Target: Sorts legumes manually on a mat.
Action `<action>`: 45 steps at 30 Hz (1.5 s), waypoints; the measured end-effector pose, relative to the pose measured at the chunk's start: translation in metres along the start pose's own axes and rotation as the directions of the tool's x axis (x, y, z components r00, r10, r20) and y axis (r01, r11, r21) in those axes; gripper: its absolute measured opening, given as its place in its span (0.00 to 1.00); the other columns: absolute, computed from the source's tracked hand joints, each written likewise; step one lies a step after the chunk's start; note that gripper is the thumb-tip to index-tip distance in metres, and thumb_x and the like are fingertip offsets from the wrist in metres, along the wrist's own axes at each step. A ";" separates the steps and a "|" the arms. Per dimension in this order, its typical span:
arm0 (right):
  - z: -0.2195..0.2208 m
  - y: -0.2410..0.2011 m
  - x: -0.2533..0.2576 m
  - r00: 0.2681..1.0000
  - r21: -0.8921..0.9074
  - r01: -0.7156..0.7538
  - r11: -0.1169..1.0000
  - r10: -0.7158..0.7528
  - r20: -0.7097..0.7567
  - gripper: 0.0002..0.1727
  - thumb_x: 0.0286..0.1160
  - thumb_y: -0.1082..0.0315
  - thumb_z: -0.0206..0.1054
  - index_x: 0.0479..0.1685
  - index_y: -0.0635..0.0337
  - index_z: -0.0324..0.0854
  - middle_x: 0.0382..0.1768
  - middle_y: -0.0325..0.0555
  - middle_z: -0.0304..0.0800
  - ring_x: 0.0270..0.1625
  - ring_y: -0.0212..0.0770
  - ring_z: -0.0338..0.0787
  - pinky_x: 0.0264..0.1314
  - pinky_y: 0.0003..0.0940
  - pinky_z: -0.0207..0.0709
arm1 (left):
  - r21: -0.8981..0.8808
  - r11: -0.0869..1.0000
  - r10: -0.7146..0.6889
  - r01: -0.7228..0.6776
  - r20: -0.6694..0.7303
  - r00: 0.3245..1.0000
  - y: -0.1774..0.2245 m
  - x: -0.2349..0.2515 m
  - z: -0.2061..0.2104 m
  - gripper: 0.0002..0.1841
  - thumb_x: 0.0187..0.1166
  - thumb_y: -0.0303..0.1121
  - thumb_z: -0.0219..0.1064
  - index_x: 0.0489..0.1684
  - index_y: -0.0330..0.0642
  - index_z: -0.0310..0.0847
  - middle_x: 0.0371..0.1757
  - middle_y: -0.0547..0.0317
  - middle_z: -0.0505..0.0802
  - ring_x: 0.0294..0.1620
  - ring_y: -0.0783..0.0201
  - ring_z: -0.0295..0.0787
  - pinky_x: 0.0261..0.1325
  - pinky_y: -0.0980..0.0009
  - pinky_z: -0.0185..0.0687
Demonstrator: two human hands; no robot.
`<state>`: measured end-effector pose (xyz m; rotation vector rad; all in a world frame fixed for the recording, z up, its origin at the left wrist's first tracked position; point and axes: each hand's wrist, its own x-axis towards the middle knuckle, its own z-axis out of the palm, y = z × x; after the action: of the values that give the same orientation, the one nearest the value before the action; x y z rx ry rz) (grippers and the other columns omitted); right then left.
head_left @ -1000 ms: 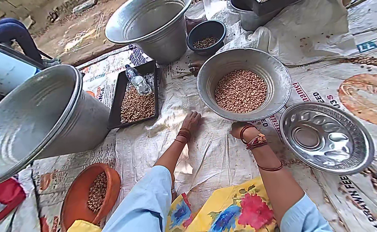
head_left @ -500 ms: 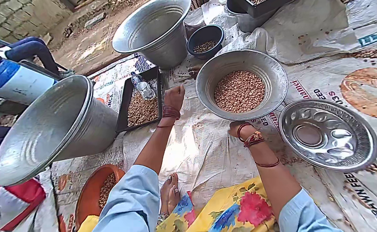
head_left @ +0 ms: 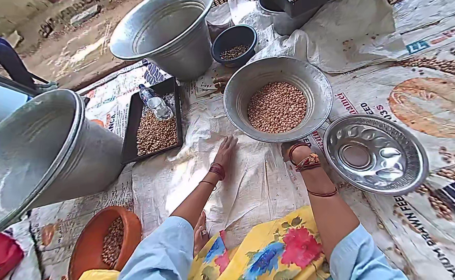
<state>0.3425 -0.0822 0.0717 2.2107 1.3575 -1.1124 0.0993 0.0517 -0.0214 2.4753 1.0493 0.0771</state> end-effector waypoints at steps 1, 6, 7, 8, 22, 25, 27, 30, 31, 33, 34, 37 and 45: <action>0.004 0.000 0.002 1.000 -0.036 -0.001 0.999 0.001 0.020 0.21 0.77 0.62 0.71 0.59 0.72 0.84 0.68 0.68 0.83 0.73 0.67 0.81 0.70 0.70 0.71 | 0.054 0.998 0.045 -0.040 -0.077 0.996 -0.006 -0.009 0.015 0.26 0.88 0.22 0.46 0.85 0.38 0.70 0.88 0.41 0.72 0.92 0.44 0.60 0.94 0.56 0.51; 0.024 -0.013 -0.004 0.998 -0.148 0.034 0.988 -0.025 0.065 0.17 0.78 0.70 0.68 0.62 0.72 0.82 0.65 0.68 0.85 0.70 0.66 0.85 0.66 0.66 0.76 | 0.045 0.993 0.120 -0.113 -0.247 0.962 -0.012 -0.018 0.011 0.17 0.85 0.20 0.54 0.57 0.31 0.91 0.65 0.43 0.93 0.69 0.43 0.88 0.76 0.53 0.78; 0.028 -0.016 -0.007 0.999 -0.133 0.023 0.991 -0.017 0.046 0.16 0.79 0.72 0.66 0.61 0.73 0.82 0.65 0.68 0.85 0.70 0.66 0.85 0.66 0.65 0.77 | 0.057 0.993 0.112 -0.104 -0.174 0.978 -0.009 -0.015 0.000 0.16 0.85 0.21 0.54 0.54 0.29 0.91 0.63 0.40 0.93 0.68 0.40 0.88 0.75 0.51 0.78; 0.031 -0.017 -0.008 1.000 -0.112 0.010 0.994 -0.007 0.024 0.15 0.79 0.73 0.64 0.59 0.73 0.83 0.65 0.69 0.85 0.70 0.66 0.85 0.66 0.64 0.78 | 0.077 0.995 0.072 -0.067 -0.057 0.996 -0.004 -0.010 -0.013 0.16 0.86 0.21 0.53 0.55 0.28 0.89 0.64 0.38 0.92 0.70 0.39 0.86 0.76 0.49 0.76; 0.030 0.030 -0.100 0.394 0.516 0.840 0.168 0.464 -0.793 0.22 0.81 0.72 0.66 0.72 0.70 0.78 0.67 0.64 0.87 0.65 0.48 0.90 0.69 0.41 0.83 | 0.044 0.910 0.412 -0.412 -0.184 0.892 0.152 0.002 -0.158 0.48 0.54 0.40 0.90 0.81 0.37 0.73 0.79 0.31 0.78 0.83 0.32 0.70 0.83 0.35 0.63; 0.051 0.016 -0.103 0.660 0.690 0.707 -0.157 0.498 -0.563 0.19 0.90 0.72 0.57 0.74 0.71 0.73 0.60 0.61 0.86 0.52 0.43 0.89 0.53 0.37 0.84 | 0.301 0.889 0.290 -0.346 0.215 0.932 0.180 0.003 -0.106 0.34 0.72 0.41 0.80 0.79 0.40 0.76 0.73 0.37 0.86 0.79 0.37 0.77 0.86 0.40 0.60; 0.070 0.006 -0.106 0.843 0.776 0.518 -0.361 0.368 -0.391 0.21 0.93 0.67 0.54 0.78 0.66 0.71 0.63 0.62 0.84 0.53 0.49 0.88 0.54 0.44 0.82 | 0.389 0.863 0.313 -0.324 0.093 0.945 0.179 0.007 -0.070 0.17 0.82 0.30 0.68 0.66 0.37 0.86 0.60 0.34 0.93 0.67 0.34 0.87 0.74 0.37 0.74; 0.095 -0.001 -0.100 0.971 0.770 0.238 -0.592 0.129 -0.201 0.30 0.95 0.49 0.47 0.86 0.57 0.65 0.76 0.61 0.78 0.68 0.55 0.86 0.66 0.52 0.79 | 0.504 0.826 0.250 -0.251 0.072 0.966 0.187 0.014 -0.066 0.16 0.89 0.28 0.54 0.61 0.41 0.89 0.55 0.34 0.94 0.61 0.33 0.90 0.65 0.34 0.78; 0.104 -0.002 -0.097 0.982 0.756 0.184 -0.629 0.081 -0.171 0.33 0.94 0.43 0.44 0.88 0.54 0.63 0.79 0.61 0.75 0.70 0.58 0.84 0.67 0.54 0.78 | 0.528 0.811 0.233 -0.251 0.103 0.967 0.193 0.014 -0.074 0.16 0.89 0.29 0.54 0.62 0.41 0.88 0.56 0.34 0.93 0.63 0.33 0.89 0.67 0.34 0.77; 0.110 -0.002 -0.093 0.986 0.725 0.155 -0.672 0.061 -0.155 0.39 0.93 0.36 0.35 0.93 0.53 0.56 0.82 0.67 0.68 0.72 0.64 0.81 0.67 0.60 0.76 | 0.506 0.813 0.304 -0.288 0.051 0.951 0.205 0.016 -0.096 0.14 0.87 0.33 0.61 0.60 0.41 0.90 0.54 0.34 0.95 0.60 0.31 0.91 0.64 0.32 0.78; 0.112 -0.003 -0.093 0.984 0.699 0.159 -0.697 0.057 -0.167 0.42 0.92 0.34 0.29 0.95 0.53 0.49 0.84 0.70 0.64 0.74 0.67 0.78 0.68 0.62 0.75 | 0.468 0.827 0.340 -0.311 0.023 0.940 0.211 0.012 -0.110 0.13 0.86 0.33 0.64 0.60 0.40 0.90 0.53 0.33 0.95 0.59 0.29 0.90 0.64 0.30 0.77; 0.117 -0.011 -0.102 0.964 0.613 0.180 -0.769 0.013 -0.267 0.49 0.84 0.29 0.12 0.97 0.52 0.32 0.91 0.71 0.49 0.83 0.70 0.68 0.73 0.66 0.70 | 0.389 0.838 0.423 -0.382 -0.022 0.906 0.229 -0.027 -0.144 0.13 0.80 0.33 0.71 0.57 0.39 0.92 0.50 0.29 0.94 0.57 0.25 0.90 0.62 0.25 0.75; 0.120 -0.062 -0.169 0.688 0.036 0.319 -0.947 0.205 -0.696 0.44 0.85 0.29 0.21 0.64 0.48 0.75 0.53 0.49 0.89 0.55 0.46 0.89 0.52 0.48 0.83 | 0.398 0.682 0.701 -0.614 -0.117 0.703 0.261 -0.209 -0.231 0.15 0.80 0.36 0.69 0.47 0.29 0.91 0.39 0.29 0.95 0.41 0.26 0.94 0.44 0.26 0.80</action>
<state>0.1939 -0.2280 0.1290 -0.1776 0.0254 0.8518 0.0746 -0.1646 0.3216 3.1086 0.1705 0.5065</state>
